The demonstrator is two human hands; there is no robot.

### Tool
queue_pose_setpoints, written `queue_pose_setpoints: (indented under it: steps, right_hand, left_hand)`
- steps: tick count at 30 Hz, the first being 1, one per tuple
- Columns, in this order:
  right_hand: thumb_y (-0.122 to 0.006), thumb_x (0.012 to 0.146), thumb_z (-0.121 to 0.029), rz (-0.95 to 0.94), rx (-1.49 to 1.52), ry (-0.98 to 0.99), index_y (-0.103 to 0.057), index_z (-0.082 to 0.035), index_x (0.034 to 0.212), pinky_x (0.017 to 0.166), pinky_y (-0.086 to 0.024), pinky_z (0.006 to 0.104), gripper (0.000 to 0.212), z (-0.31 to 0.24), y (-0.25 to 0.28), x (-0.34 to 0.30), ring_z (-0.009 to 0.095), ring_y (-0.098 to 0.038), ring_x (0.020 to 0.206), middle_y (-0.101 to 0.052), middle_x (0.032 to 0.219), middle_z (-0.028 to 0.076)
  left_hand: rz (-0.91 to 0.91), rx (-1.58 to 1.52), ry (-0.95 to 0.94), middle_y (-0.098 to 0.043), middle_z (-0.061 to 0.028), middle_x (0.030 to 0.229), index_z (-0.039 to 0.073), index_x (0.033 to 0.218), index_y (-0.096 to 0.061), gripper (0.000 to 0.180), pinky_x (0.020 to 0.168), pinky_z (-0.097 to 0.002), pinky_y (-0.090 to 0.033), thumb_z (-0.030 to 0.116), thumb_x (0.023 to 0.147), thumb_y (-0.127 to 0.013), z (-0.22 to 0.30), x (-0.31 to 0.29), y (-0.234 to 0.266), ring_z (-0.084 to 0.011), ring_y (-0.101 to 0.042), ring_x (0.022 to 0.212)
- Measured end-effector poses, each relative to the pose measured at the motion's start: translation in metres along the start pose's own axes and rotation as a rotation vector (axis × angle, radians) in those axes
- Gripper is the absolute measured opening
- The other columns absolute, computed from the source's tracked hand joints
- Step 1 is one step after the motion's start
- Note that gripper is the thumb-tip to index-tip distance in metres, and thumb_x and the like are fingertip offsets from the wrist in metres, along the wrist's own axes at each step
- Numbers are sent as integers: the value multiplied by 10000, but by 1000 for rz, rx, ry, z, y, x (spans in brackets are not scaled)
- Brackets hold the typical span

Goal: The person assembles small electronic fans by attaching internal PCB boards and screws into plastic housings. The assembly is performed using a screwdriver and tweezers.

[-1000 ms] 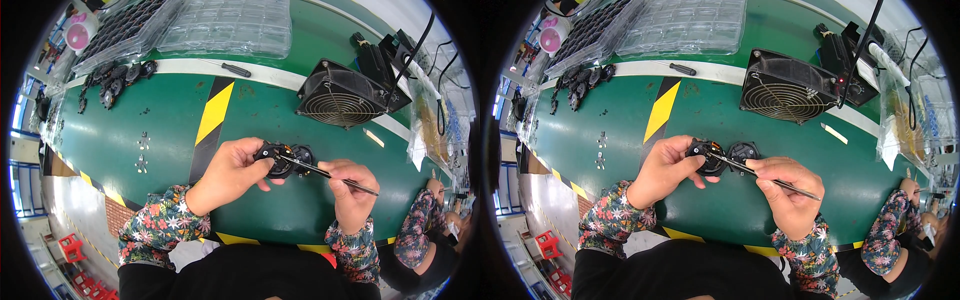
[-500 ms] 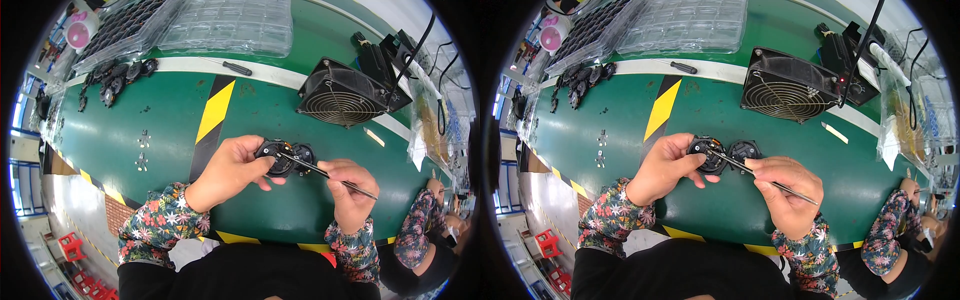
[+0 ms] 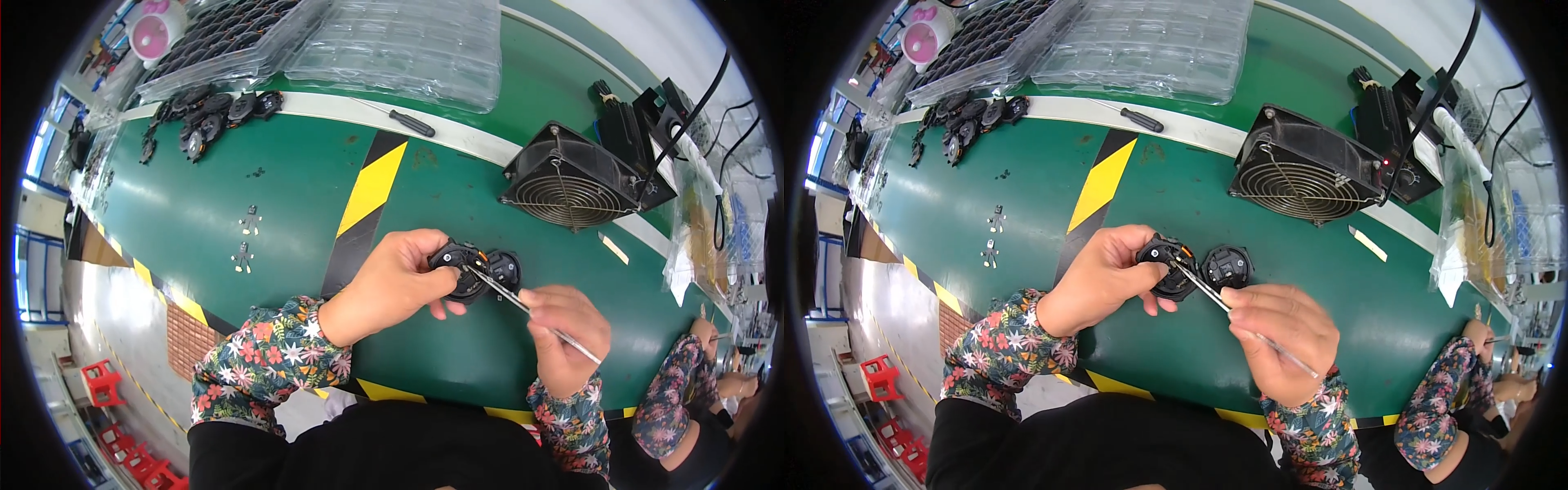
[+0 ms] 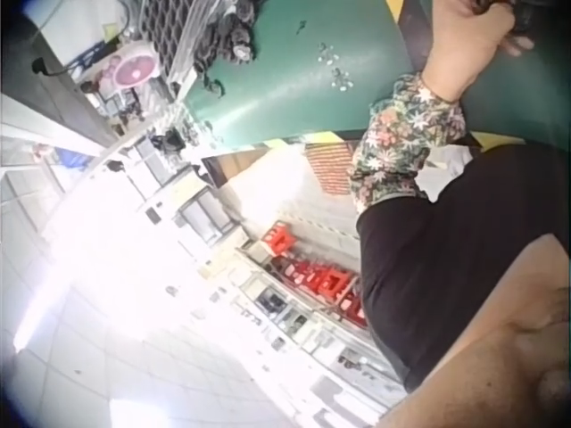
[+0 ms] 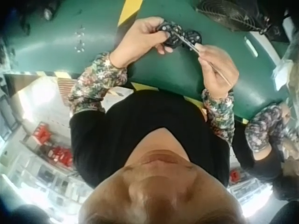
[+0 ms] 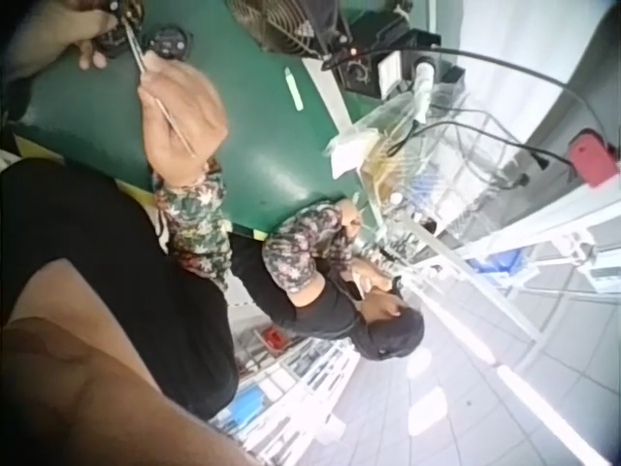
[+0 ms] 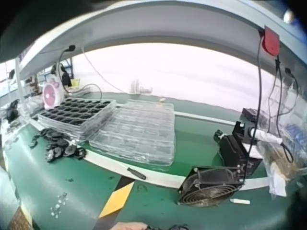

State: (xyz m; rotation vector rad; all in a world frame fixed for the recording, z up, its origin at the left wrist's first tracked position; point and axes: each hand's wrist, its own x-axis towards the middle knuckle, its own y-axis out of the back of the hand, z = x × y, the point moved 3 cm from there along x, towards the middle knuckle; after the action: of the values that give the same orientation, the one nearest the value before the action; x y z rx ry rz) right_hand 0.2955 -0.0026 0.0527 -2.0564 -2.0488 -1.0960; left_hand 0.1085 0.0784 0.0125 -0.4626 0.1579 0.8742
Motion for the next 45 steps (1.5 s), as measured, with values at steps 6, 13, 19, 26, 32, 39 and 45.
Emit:
queue_pose_setpoints:
  steps: [6,13,19,26,32,39,45]
  right_hand:
    - [-597,866,-90,-36,-79,150,-558,-2,887,749,-509,422,99,-10,-2,-4,318,-644,828,-665,930,193]
    - [-448,980,-236,239,144,192,-493,-24,914,766,-493,457,226,-3,-9,-10,269,-589,753,-573,843,154]
    - [-488,957,-144,60,-113,207,-589,-6,933,623,-464,374,172,-11,-6,-11,235,-528,665,-528,809,107]
    - [-543,873,-14,12,-113,179,-634,-13,955,585,-440,343,123,-8,-13,-8,231,-526,632,-548,770,89]
    - [-568,842,11,23,-92,186,-638,-12,954,555,-432,325,133,-9,-11,-9,227,-525,609,-564,764,91]
    - [-589,868,-37,8,-104,185,-639,-6,948,556,-445,341,100,-9,-13,-9,239,-545,619,-568,771,99]
    - [-526,936,-214,0,-122,194,-639,-5,948,627,-455,362,238,-14,-14,-10,253,-564,719,-573,863,122]
  left_hand:
    - [21,-3,15,-625,-37,798,-3,943,-578,92,480,-193,-464,27,874,-525,0,-2,3,-93,-617,587]
    - [-8,91,72,-610,-17,778,16,913,-581,79,473,-183,-436,38,862,-524,-2,-1,5,-57,-559,539]
    - [-26,349,-83,-598,-24,761,4,948,-593,155,517,-213,-444,-3,812,-521,4,1,4,-53,-558,626]
    - [2,1052,-408,-621,-150,889,13,993,-607,250,729,-369,-477,-14,750,-553,23,5,15,-316,-581,812]
    - [-87,1135,-425,-612,-135,903,56,1074,-644,347,737,-366,-485,-11,739,-585,28,24,13,-305,-590,809]
    - [-57,1190,-461,-553,-93,1013,91,1134,-628,428,676,-322,-479,-24,721,-641,29,39,8,-218,-556,706]
    - [6,1151,-439,-552,-102,1012,91,1161,-607,456,681,-323,-479,-21,720,-641,25,43,11,-222,-557,728]
